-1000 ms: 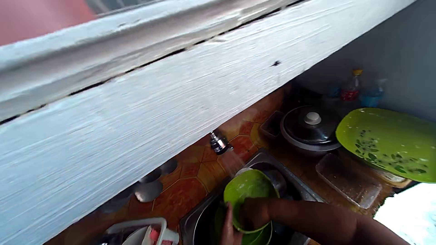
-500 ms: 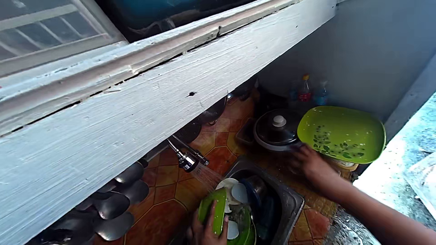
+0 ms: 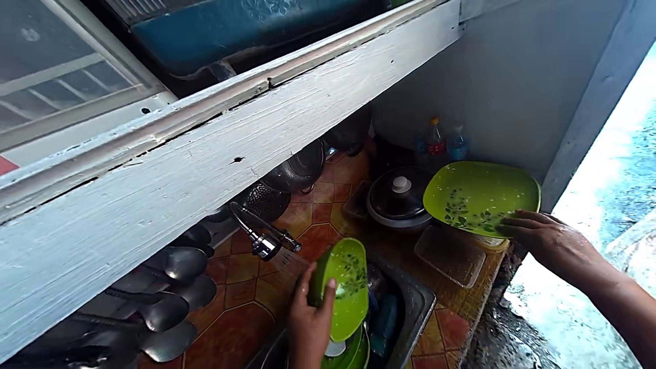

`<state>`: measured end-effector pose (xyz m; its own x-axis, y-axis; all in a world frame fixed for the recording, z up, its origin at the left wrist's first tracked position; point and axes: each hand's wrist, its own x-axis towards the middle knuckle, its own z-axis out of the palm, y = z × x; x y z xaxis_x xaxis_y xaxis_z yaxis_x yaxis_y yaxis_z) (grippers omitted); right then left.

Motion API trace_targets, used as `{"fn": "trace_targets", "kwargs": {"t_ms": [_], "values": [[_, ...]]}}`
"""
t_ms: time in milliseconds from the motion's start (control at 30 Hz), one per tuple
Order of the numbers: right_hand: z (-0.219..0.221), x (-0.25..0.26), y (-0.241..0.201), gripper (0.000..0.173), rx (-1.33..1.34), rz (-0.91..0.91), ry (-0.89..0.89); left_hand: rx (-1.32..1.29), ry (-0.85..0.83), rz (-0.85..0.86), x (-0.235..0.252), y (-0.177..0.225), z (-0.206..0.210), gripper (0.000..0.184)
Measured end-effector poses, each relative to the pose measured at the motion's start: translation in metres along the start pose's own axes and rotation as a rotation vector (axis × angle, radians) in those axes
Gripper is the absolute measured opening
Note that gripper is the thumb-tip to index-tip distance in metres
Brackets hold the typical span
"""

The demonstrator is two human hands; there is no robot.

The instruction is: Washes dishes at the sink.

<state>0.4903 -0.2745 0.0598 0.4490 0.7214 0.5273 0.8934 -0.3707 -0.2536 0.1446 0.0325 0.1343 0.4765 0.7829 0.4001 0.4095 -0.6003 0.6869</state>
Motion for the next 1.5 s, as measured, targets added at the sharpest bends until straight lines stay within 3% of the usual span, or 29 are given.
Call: {"fn": "trace_targets", "kwargs": {"t_ms": [133,300,533,667,833,967,1067,1100,1200,1300,1367,1500], "values": [[-0.009,0.011,0.013,0.022,0.109,-0.025,0.215,-0.456,0.018,-0.426,0.043,0.039,0.014,0.033],[-0.038,0.032,0.024,0.024,0.173,-0.001,0.393,-0.481,-0.248,-0.5,0.084,0.072,0.052,0.029],[-0.096,0.039,0.019,0.02,0.44,-0.044,0.579,-0.276,-0.619,-0.177,0.149,0.135,0.146,0.026],[-0.112,0.036,0.026,0.017,0.485,-0.099,0.564,-0.088,-0.813,0.009,0.174,0.167,0.198,0.035],[-0.118,0.024,0.031,0.013,0.447,-0.102,0.475,-0.037,-1.01,0.265,0.18,0.184,0.252,0.038],[-0.108,0.021,0.032,0.012,0.45,-0.09,0.421,0.084,-0.835,0.277,0.15,0.197,0.261,0.044],[-0.092,0.024,0.035,0.015,0.422,-0.114,0.416,0.368,-0.843,0.106,0.125,0.215,0.253,0.051],[-0.086,0.025,0.035,0.016,0.405,-0.127,0.419,0.357,-0.826,0.081,0.12,0.214,0.25,0.051],[-0.07,0.028,0.034,0.017,0.36,-0.149,0.397,0.071,-0.524,0.238,0.113,0.152,0.272,0.041],[-0.055,0.03,0.031,0.016,0.342,-0.172,0.382,-0.023,-0.35,0.212,0.087,0.129,0.268,0.039],[-0.049,0.031,0.029,0.017,0.323,-0.201,0.362,-0.176,-0.377,0.038,0.058,0.122,0.257,0.042],[-0.036,0.027,0.02,0.016,0.264,-0.247,0.311,-0.635,-0.541,-0.514,0.013,0.11,0.248,0.037]]}}
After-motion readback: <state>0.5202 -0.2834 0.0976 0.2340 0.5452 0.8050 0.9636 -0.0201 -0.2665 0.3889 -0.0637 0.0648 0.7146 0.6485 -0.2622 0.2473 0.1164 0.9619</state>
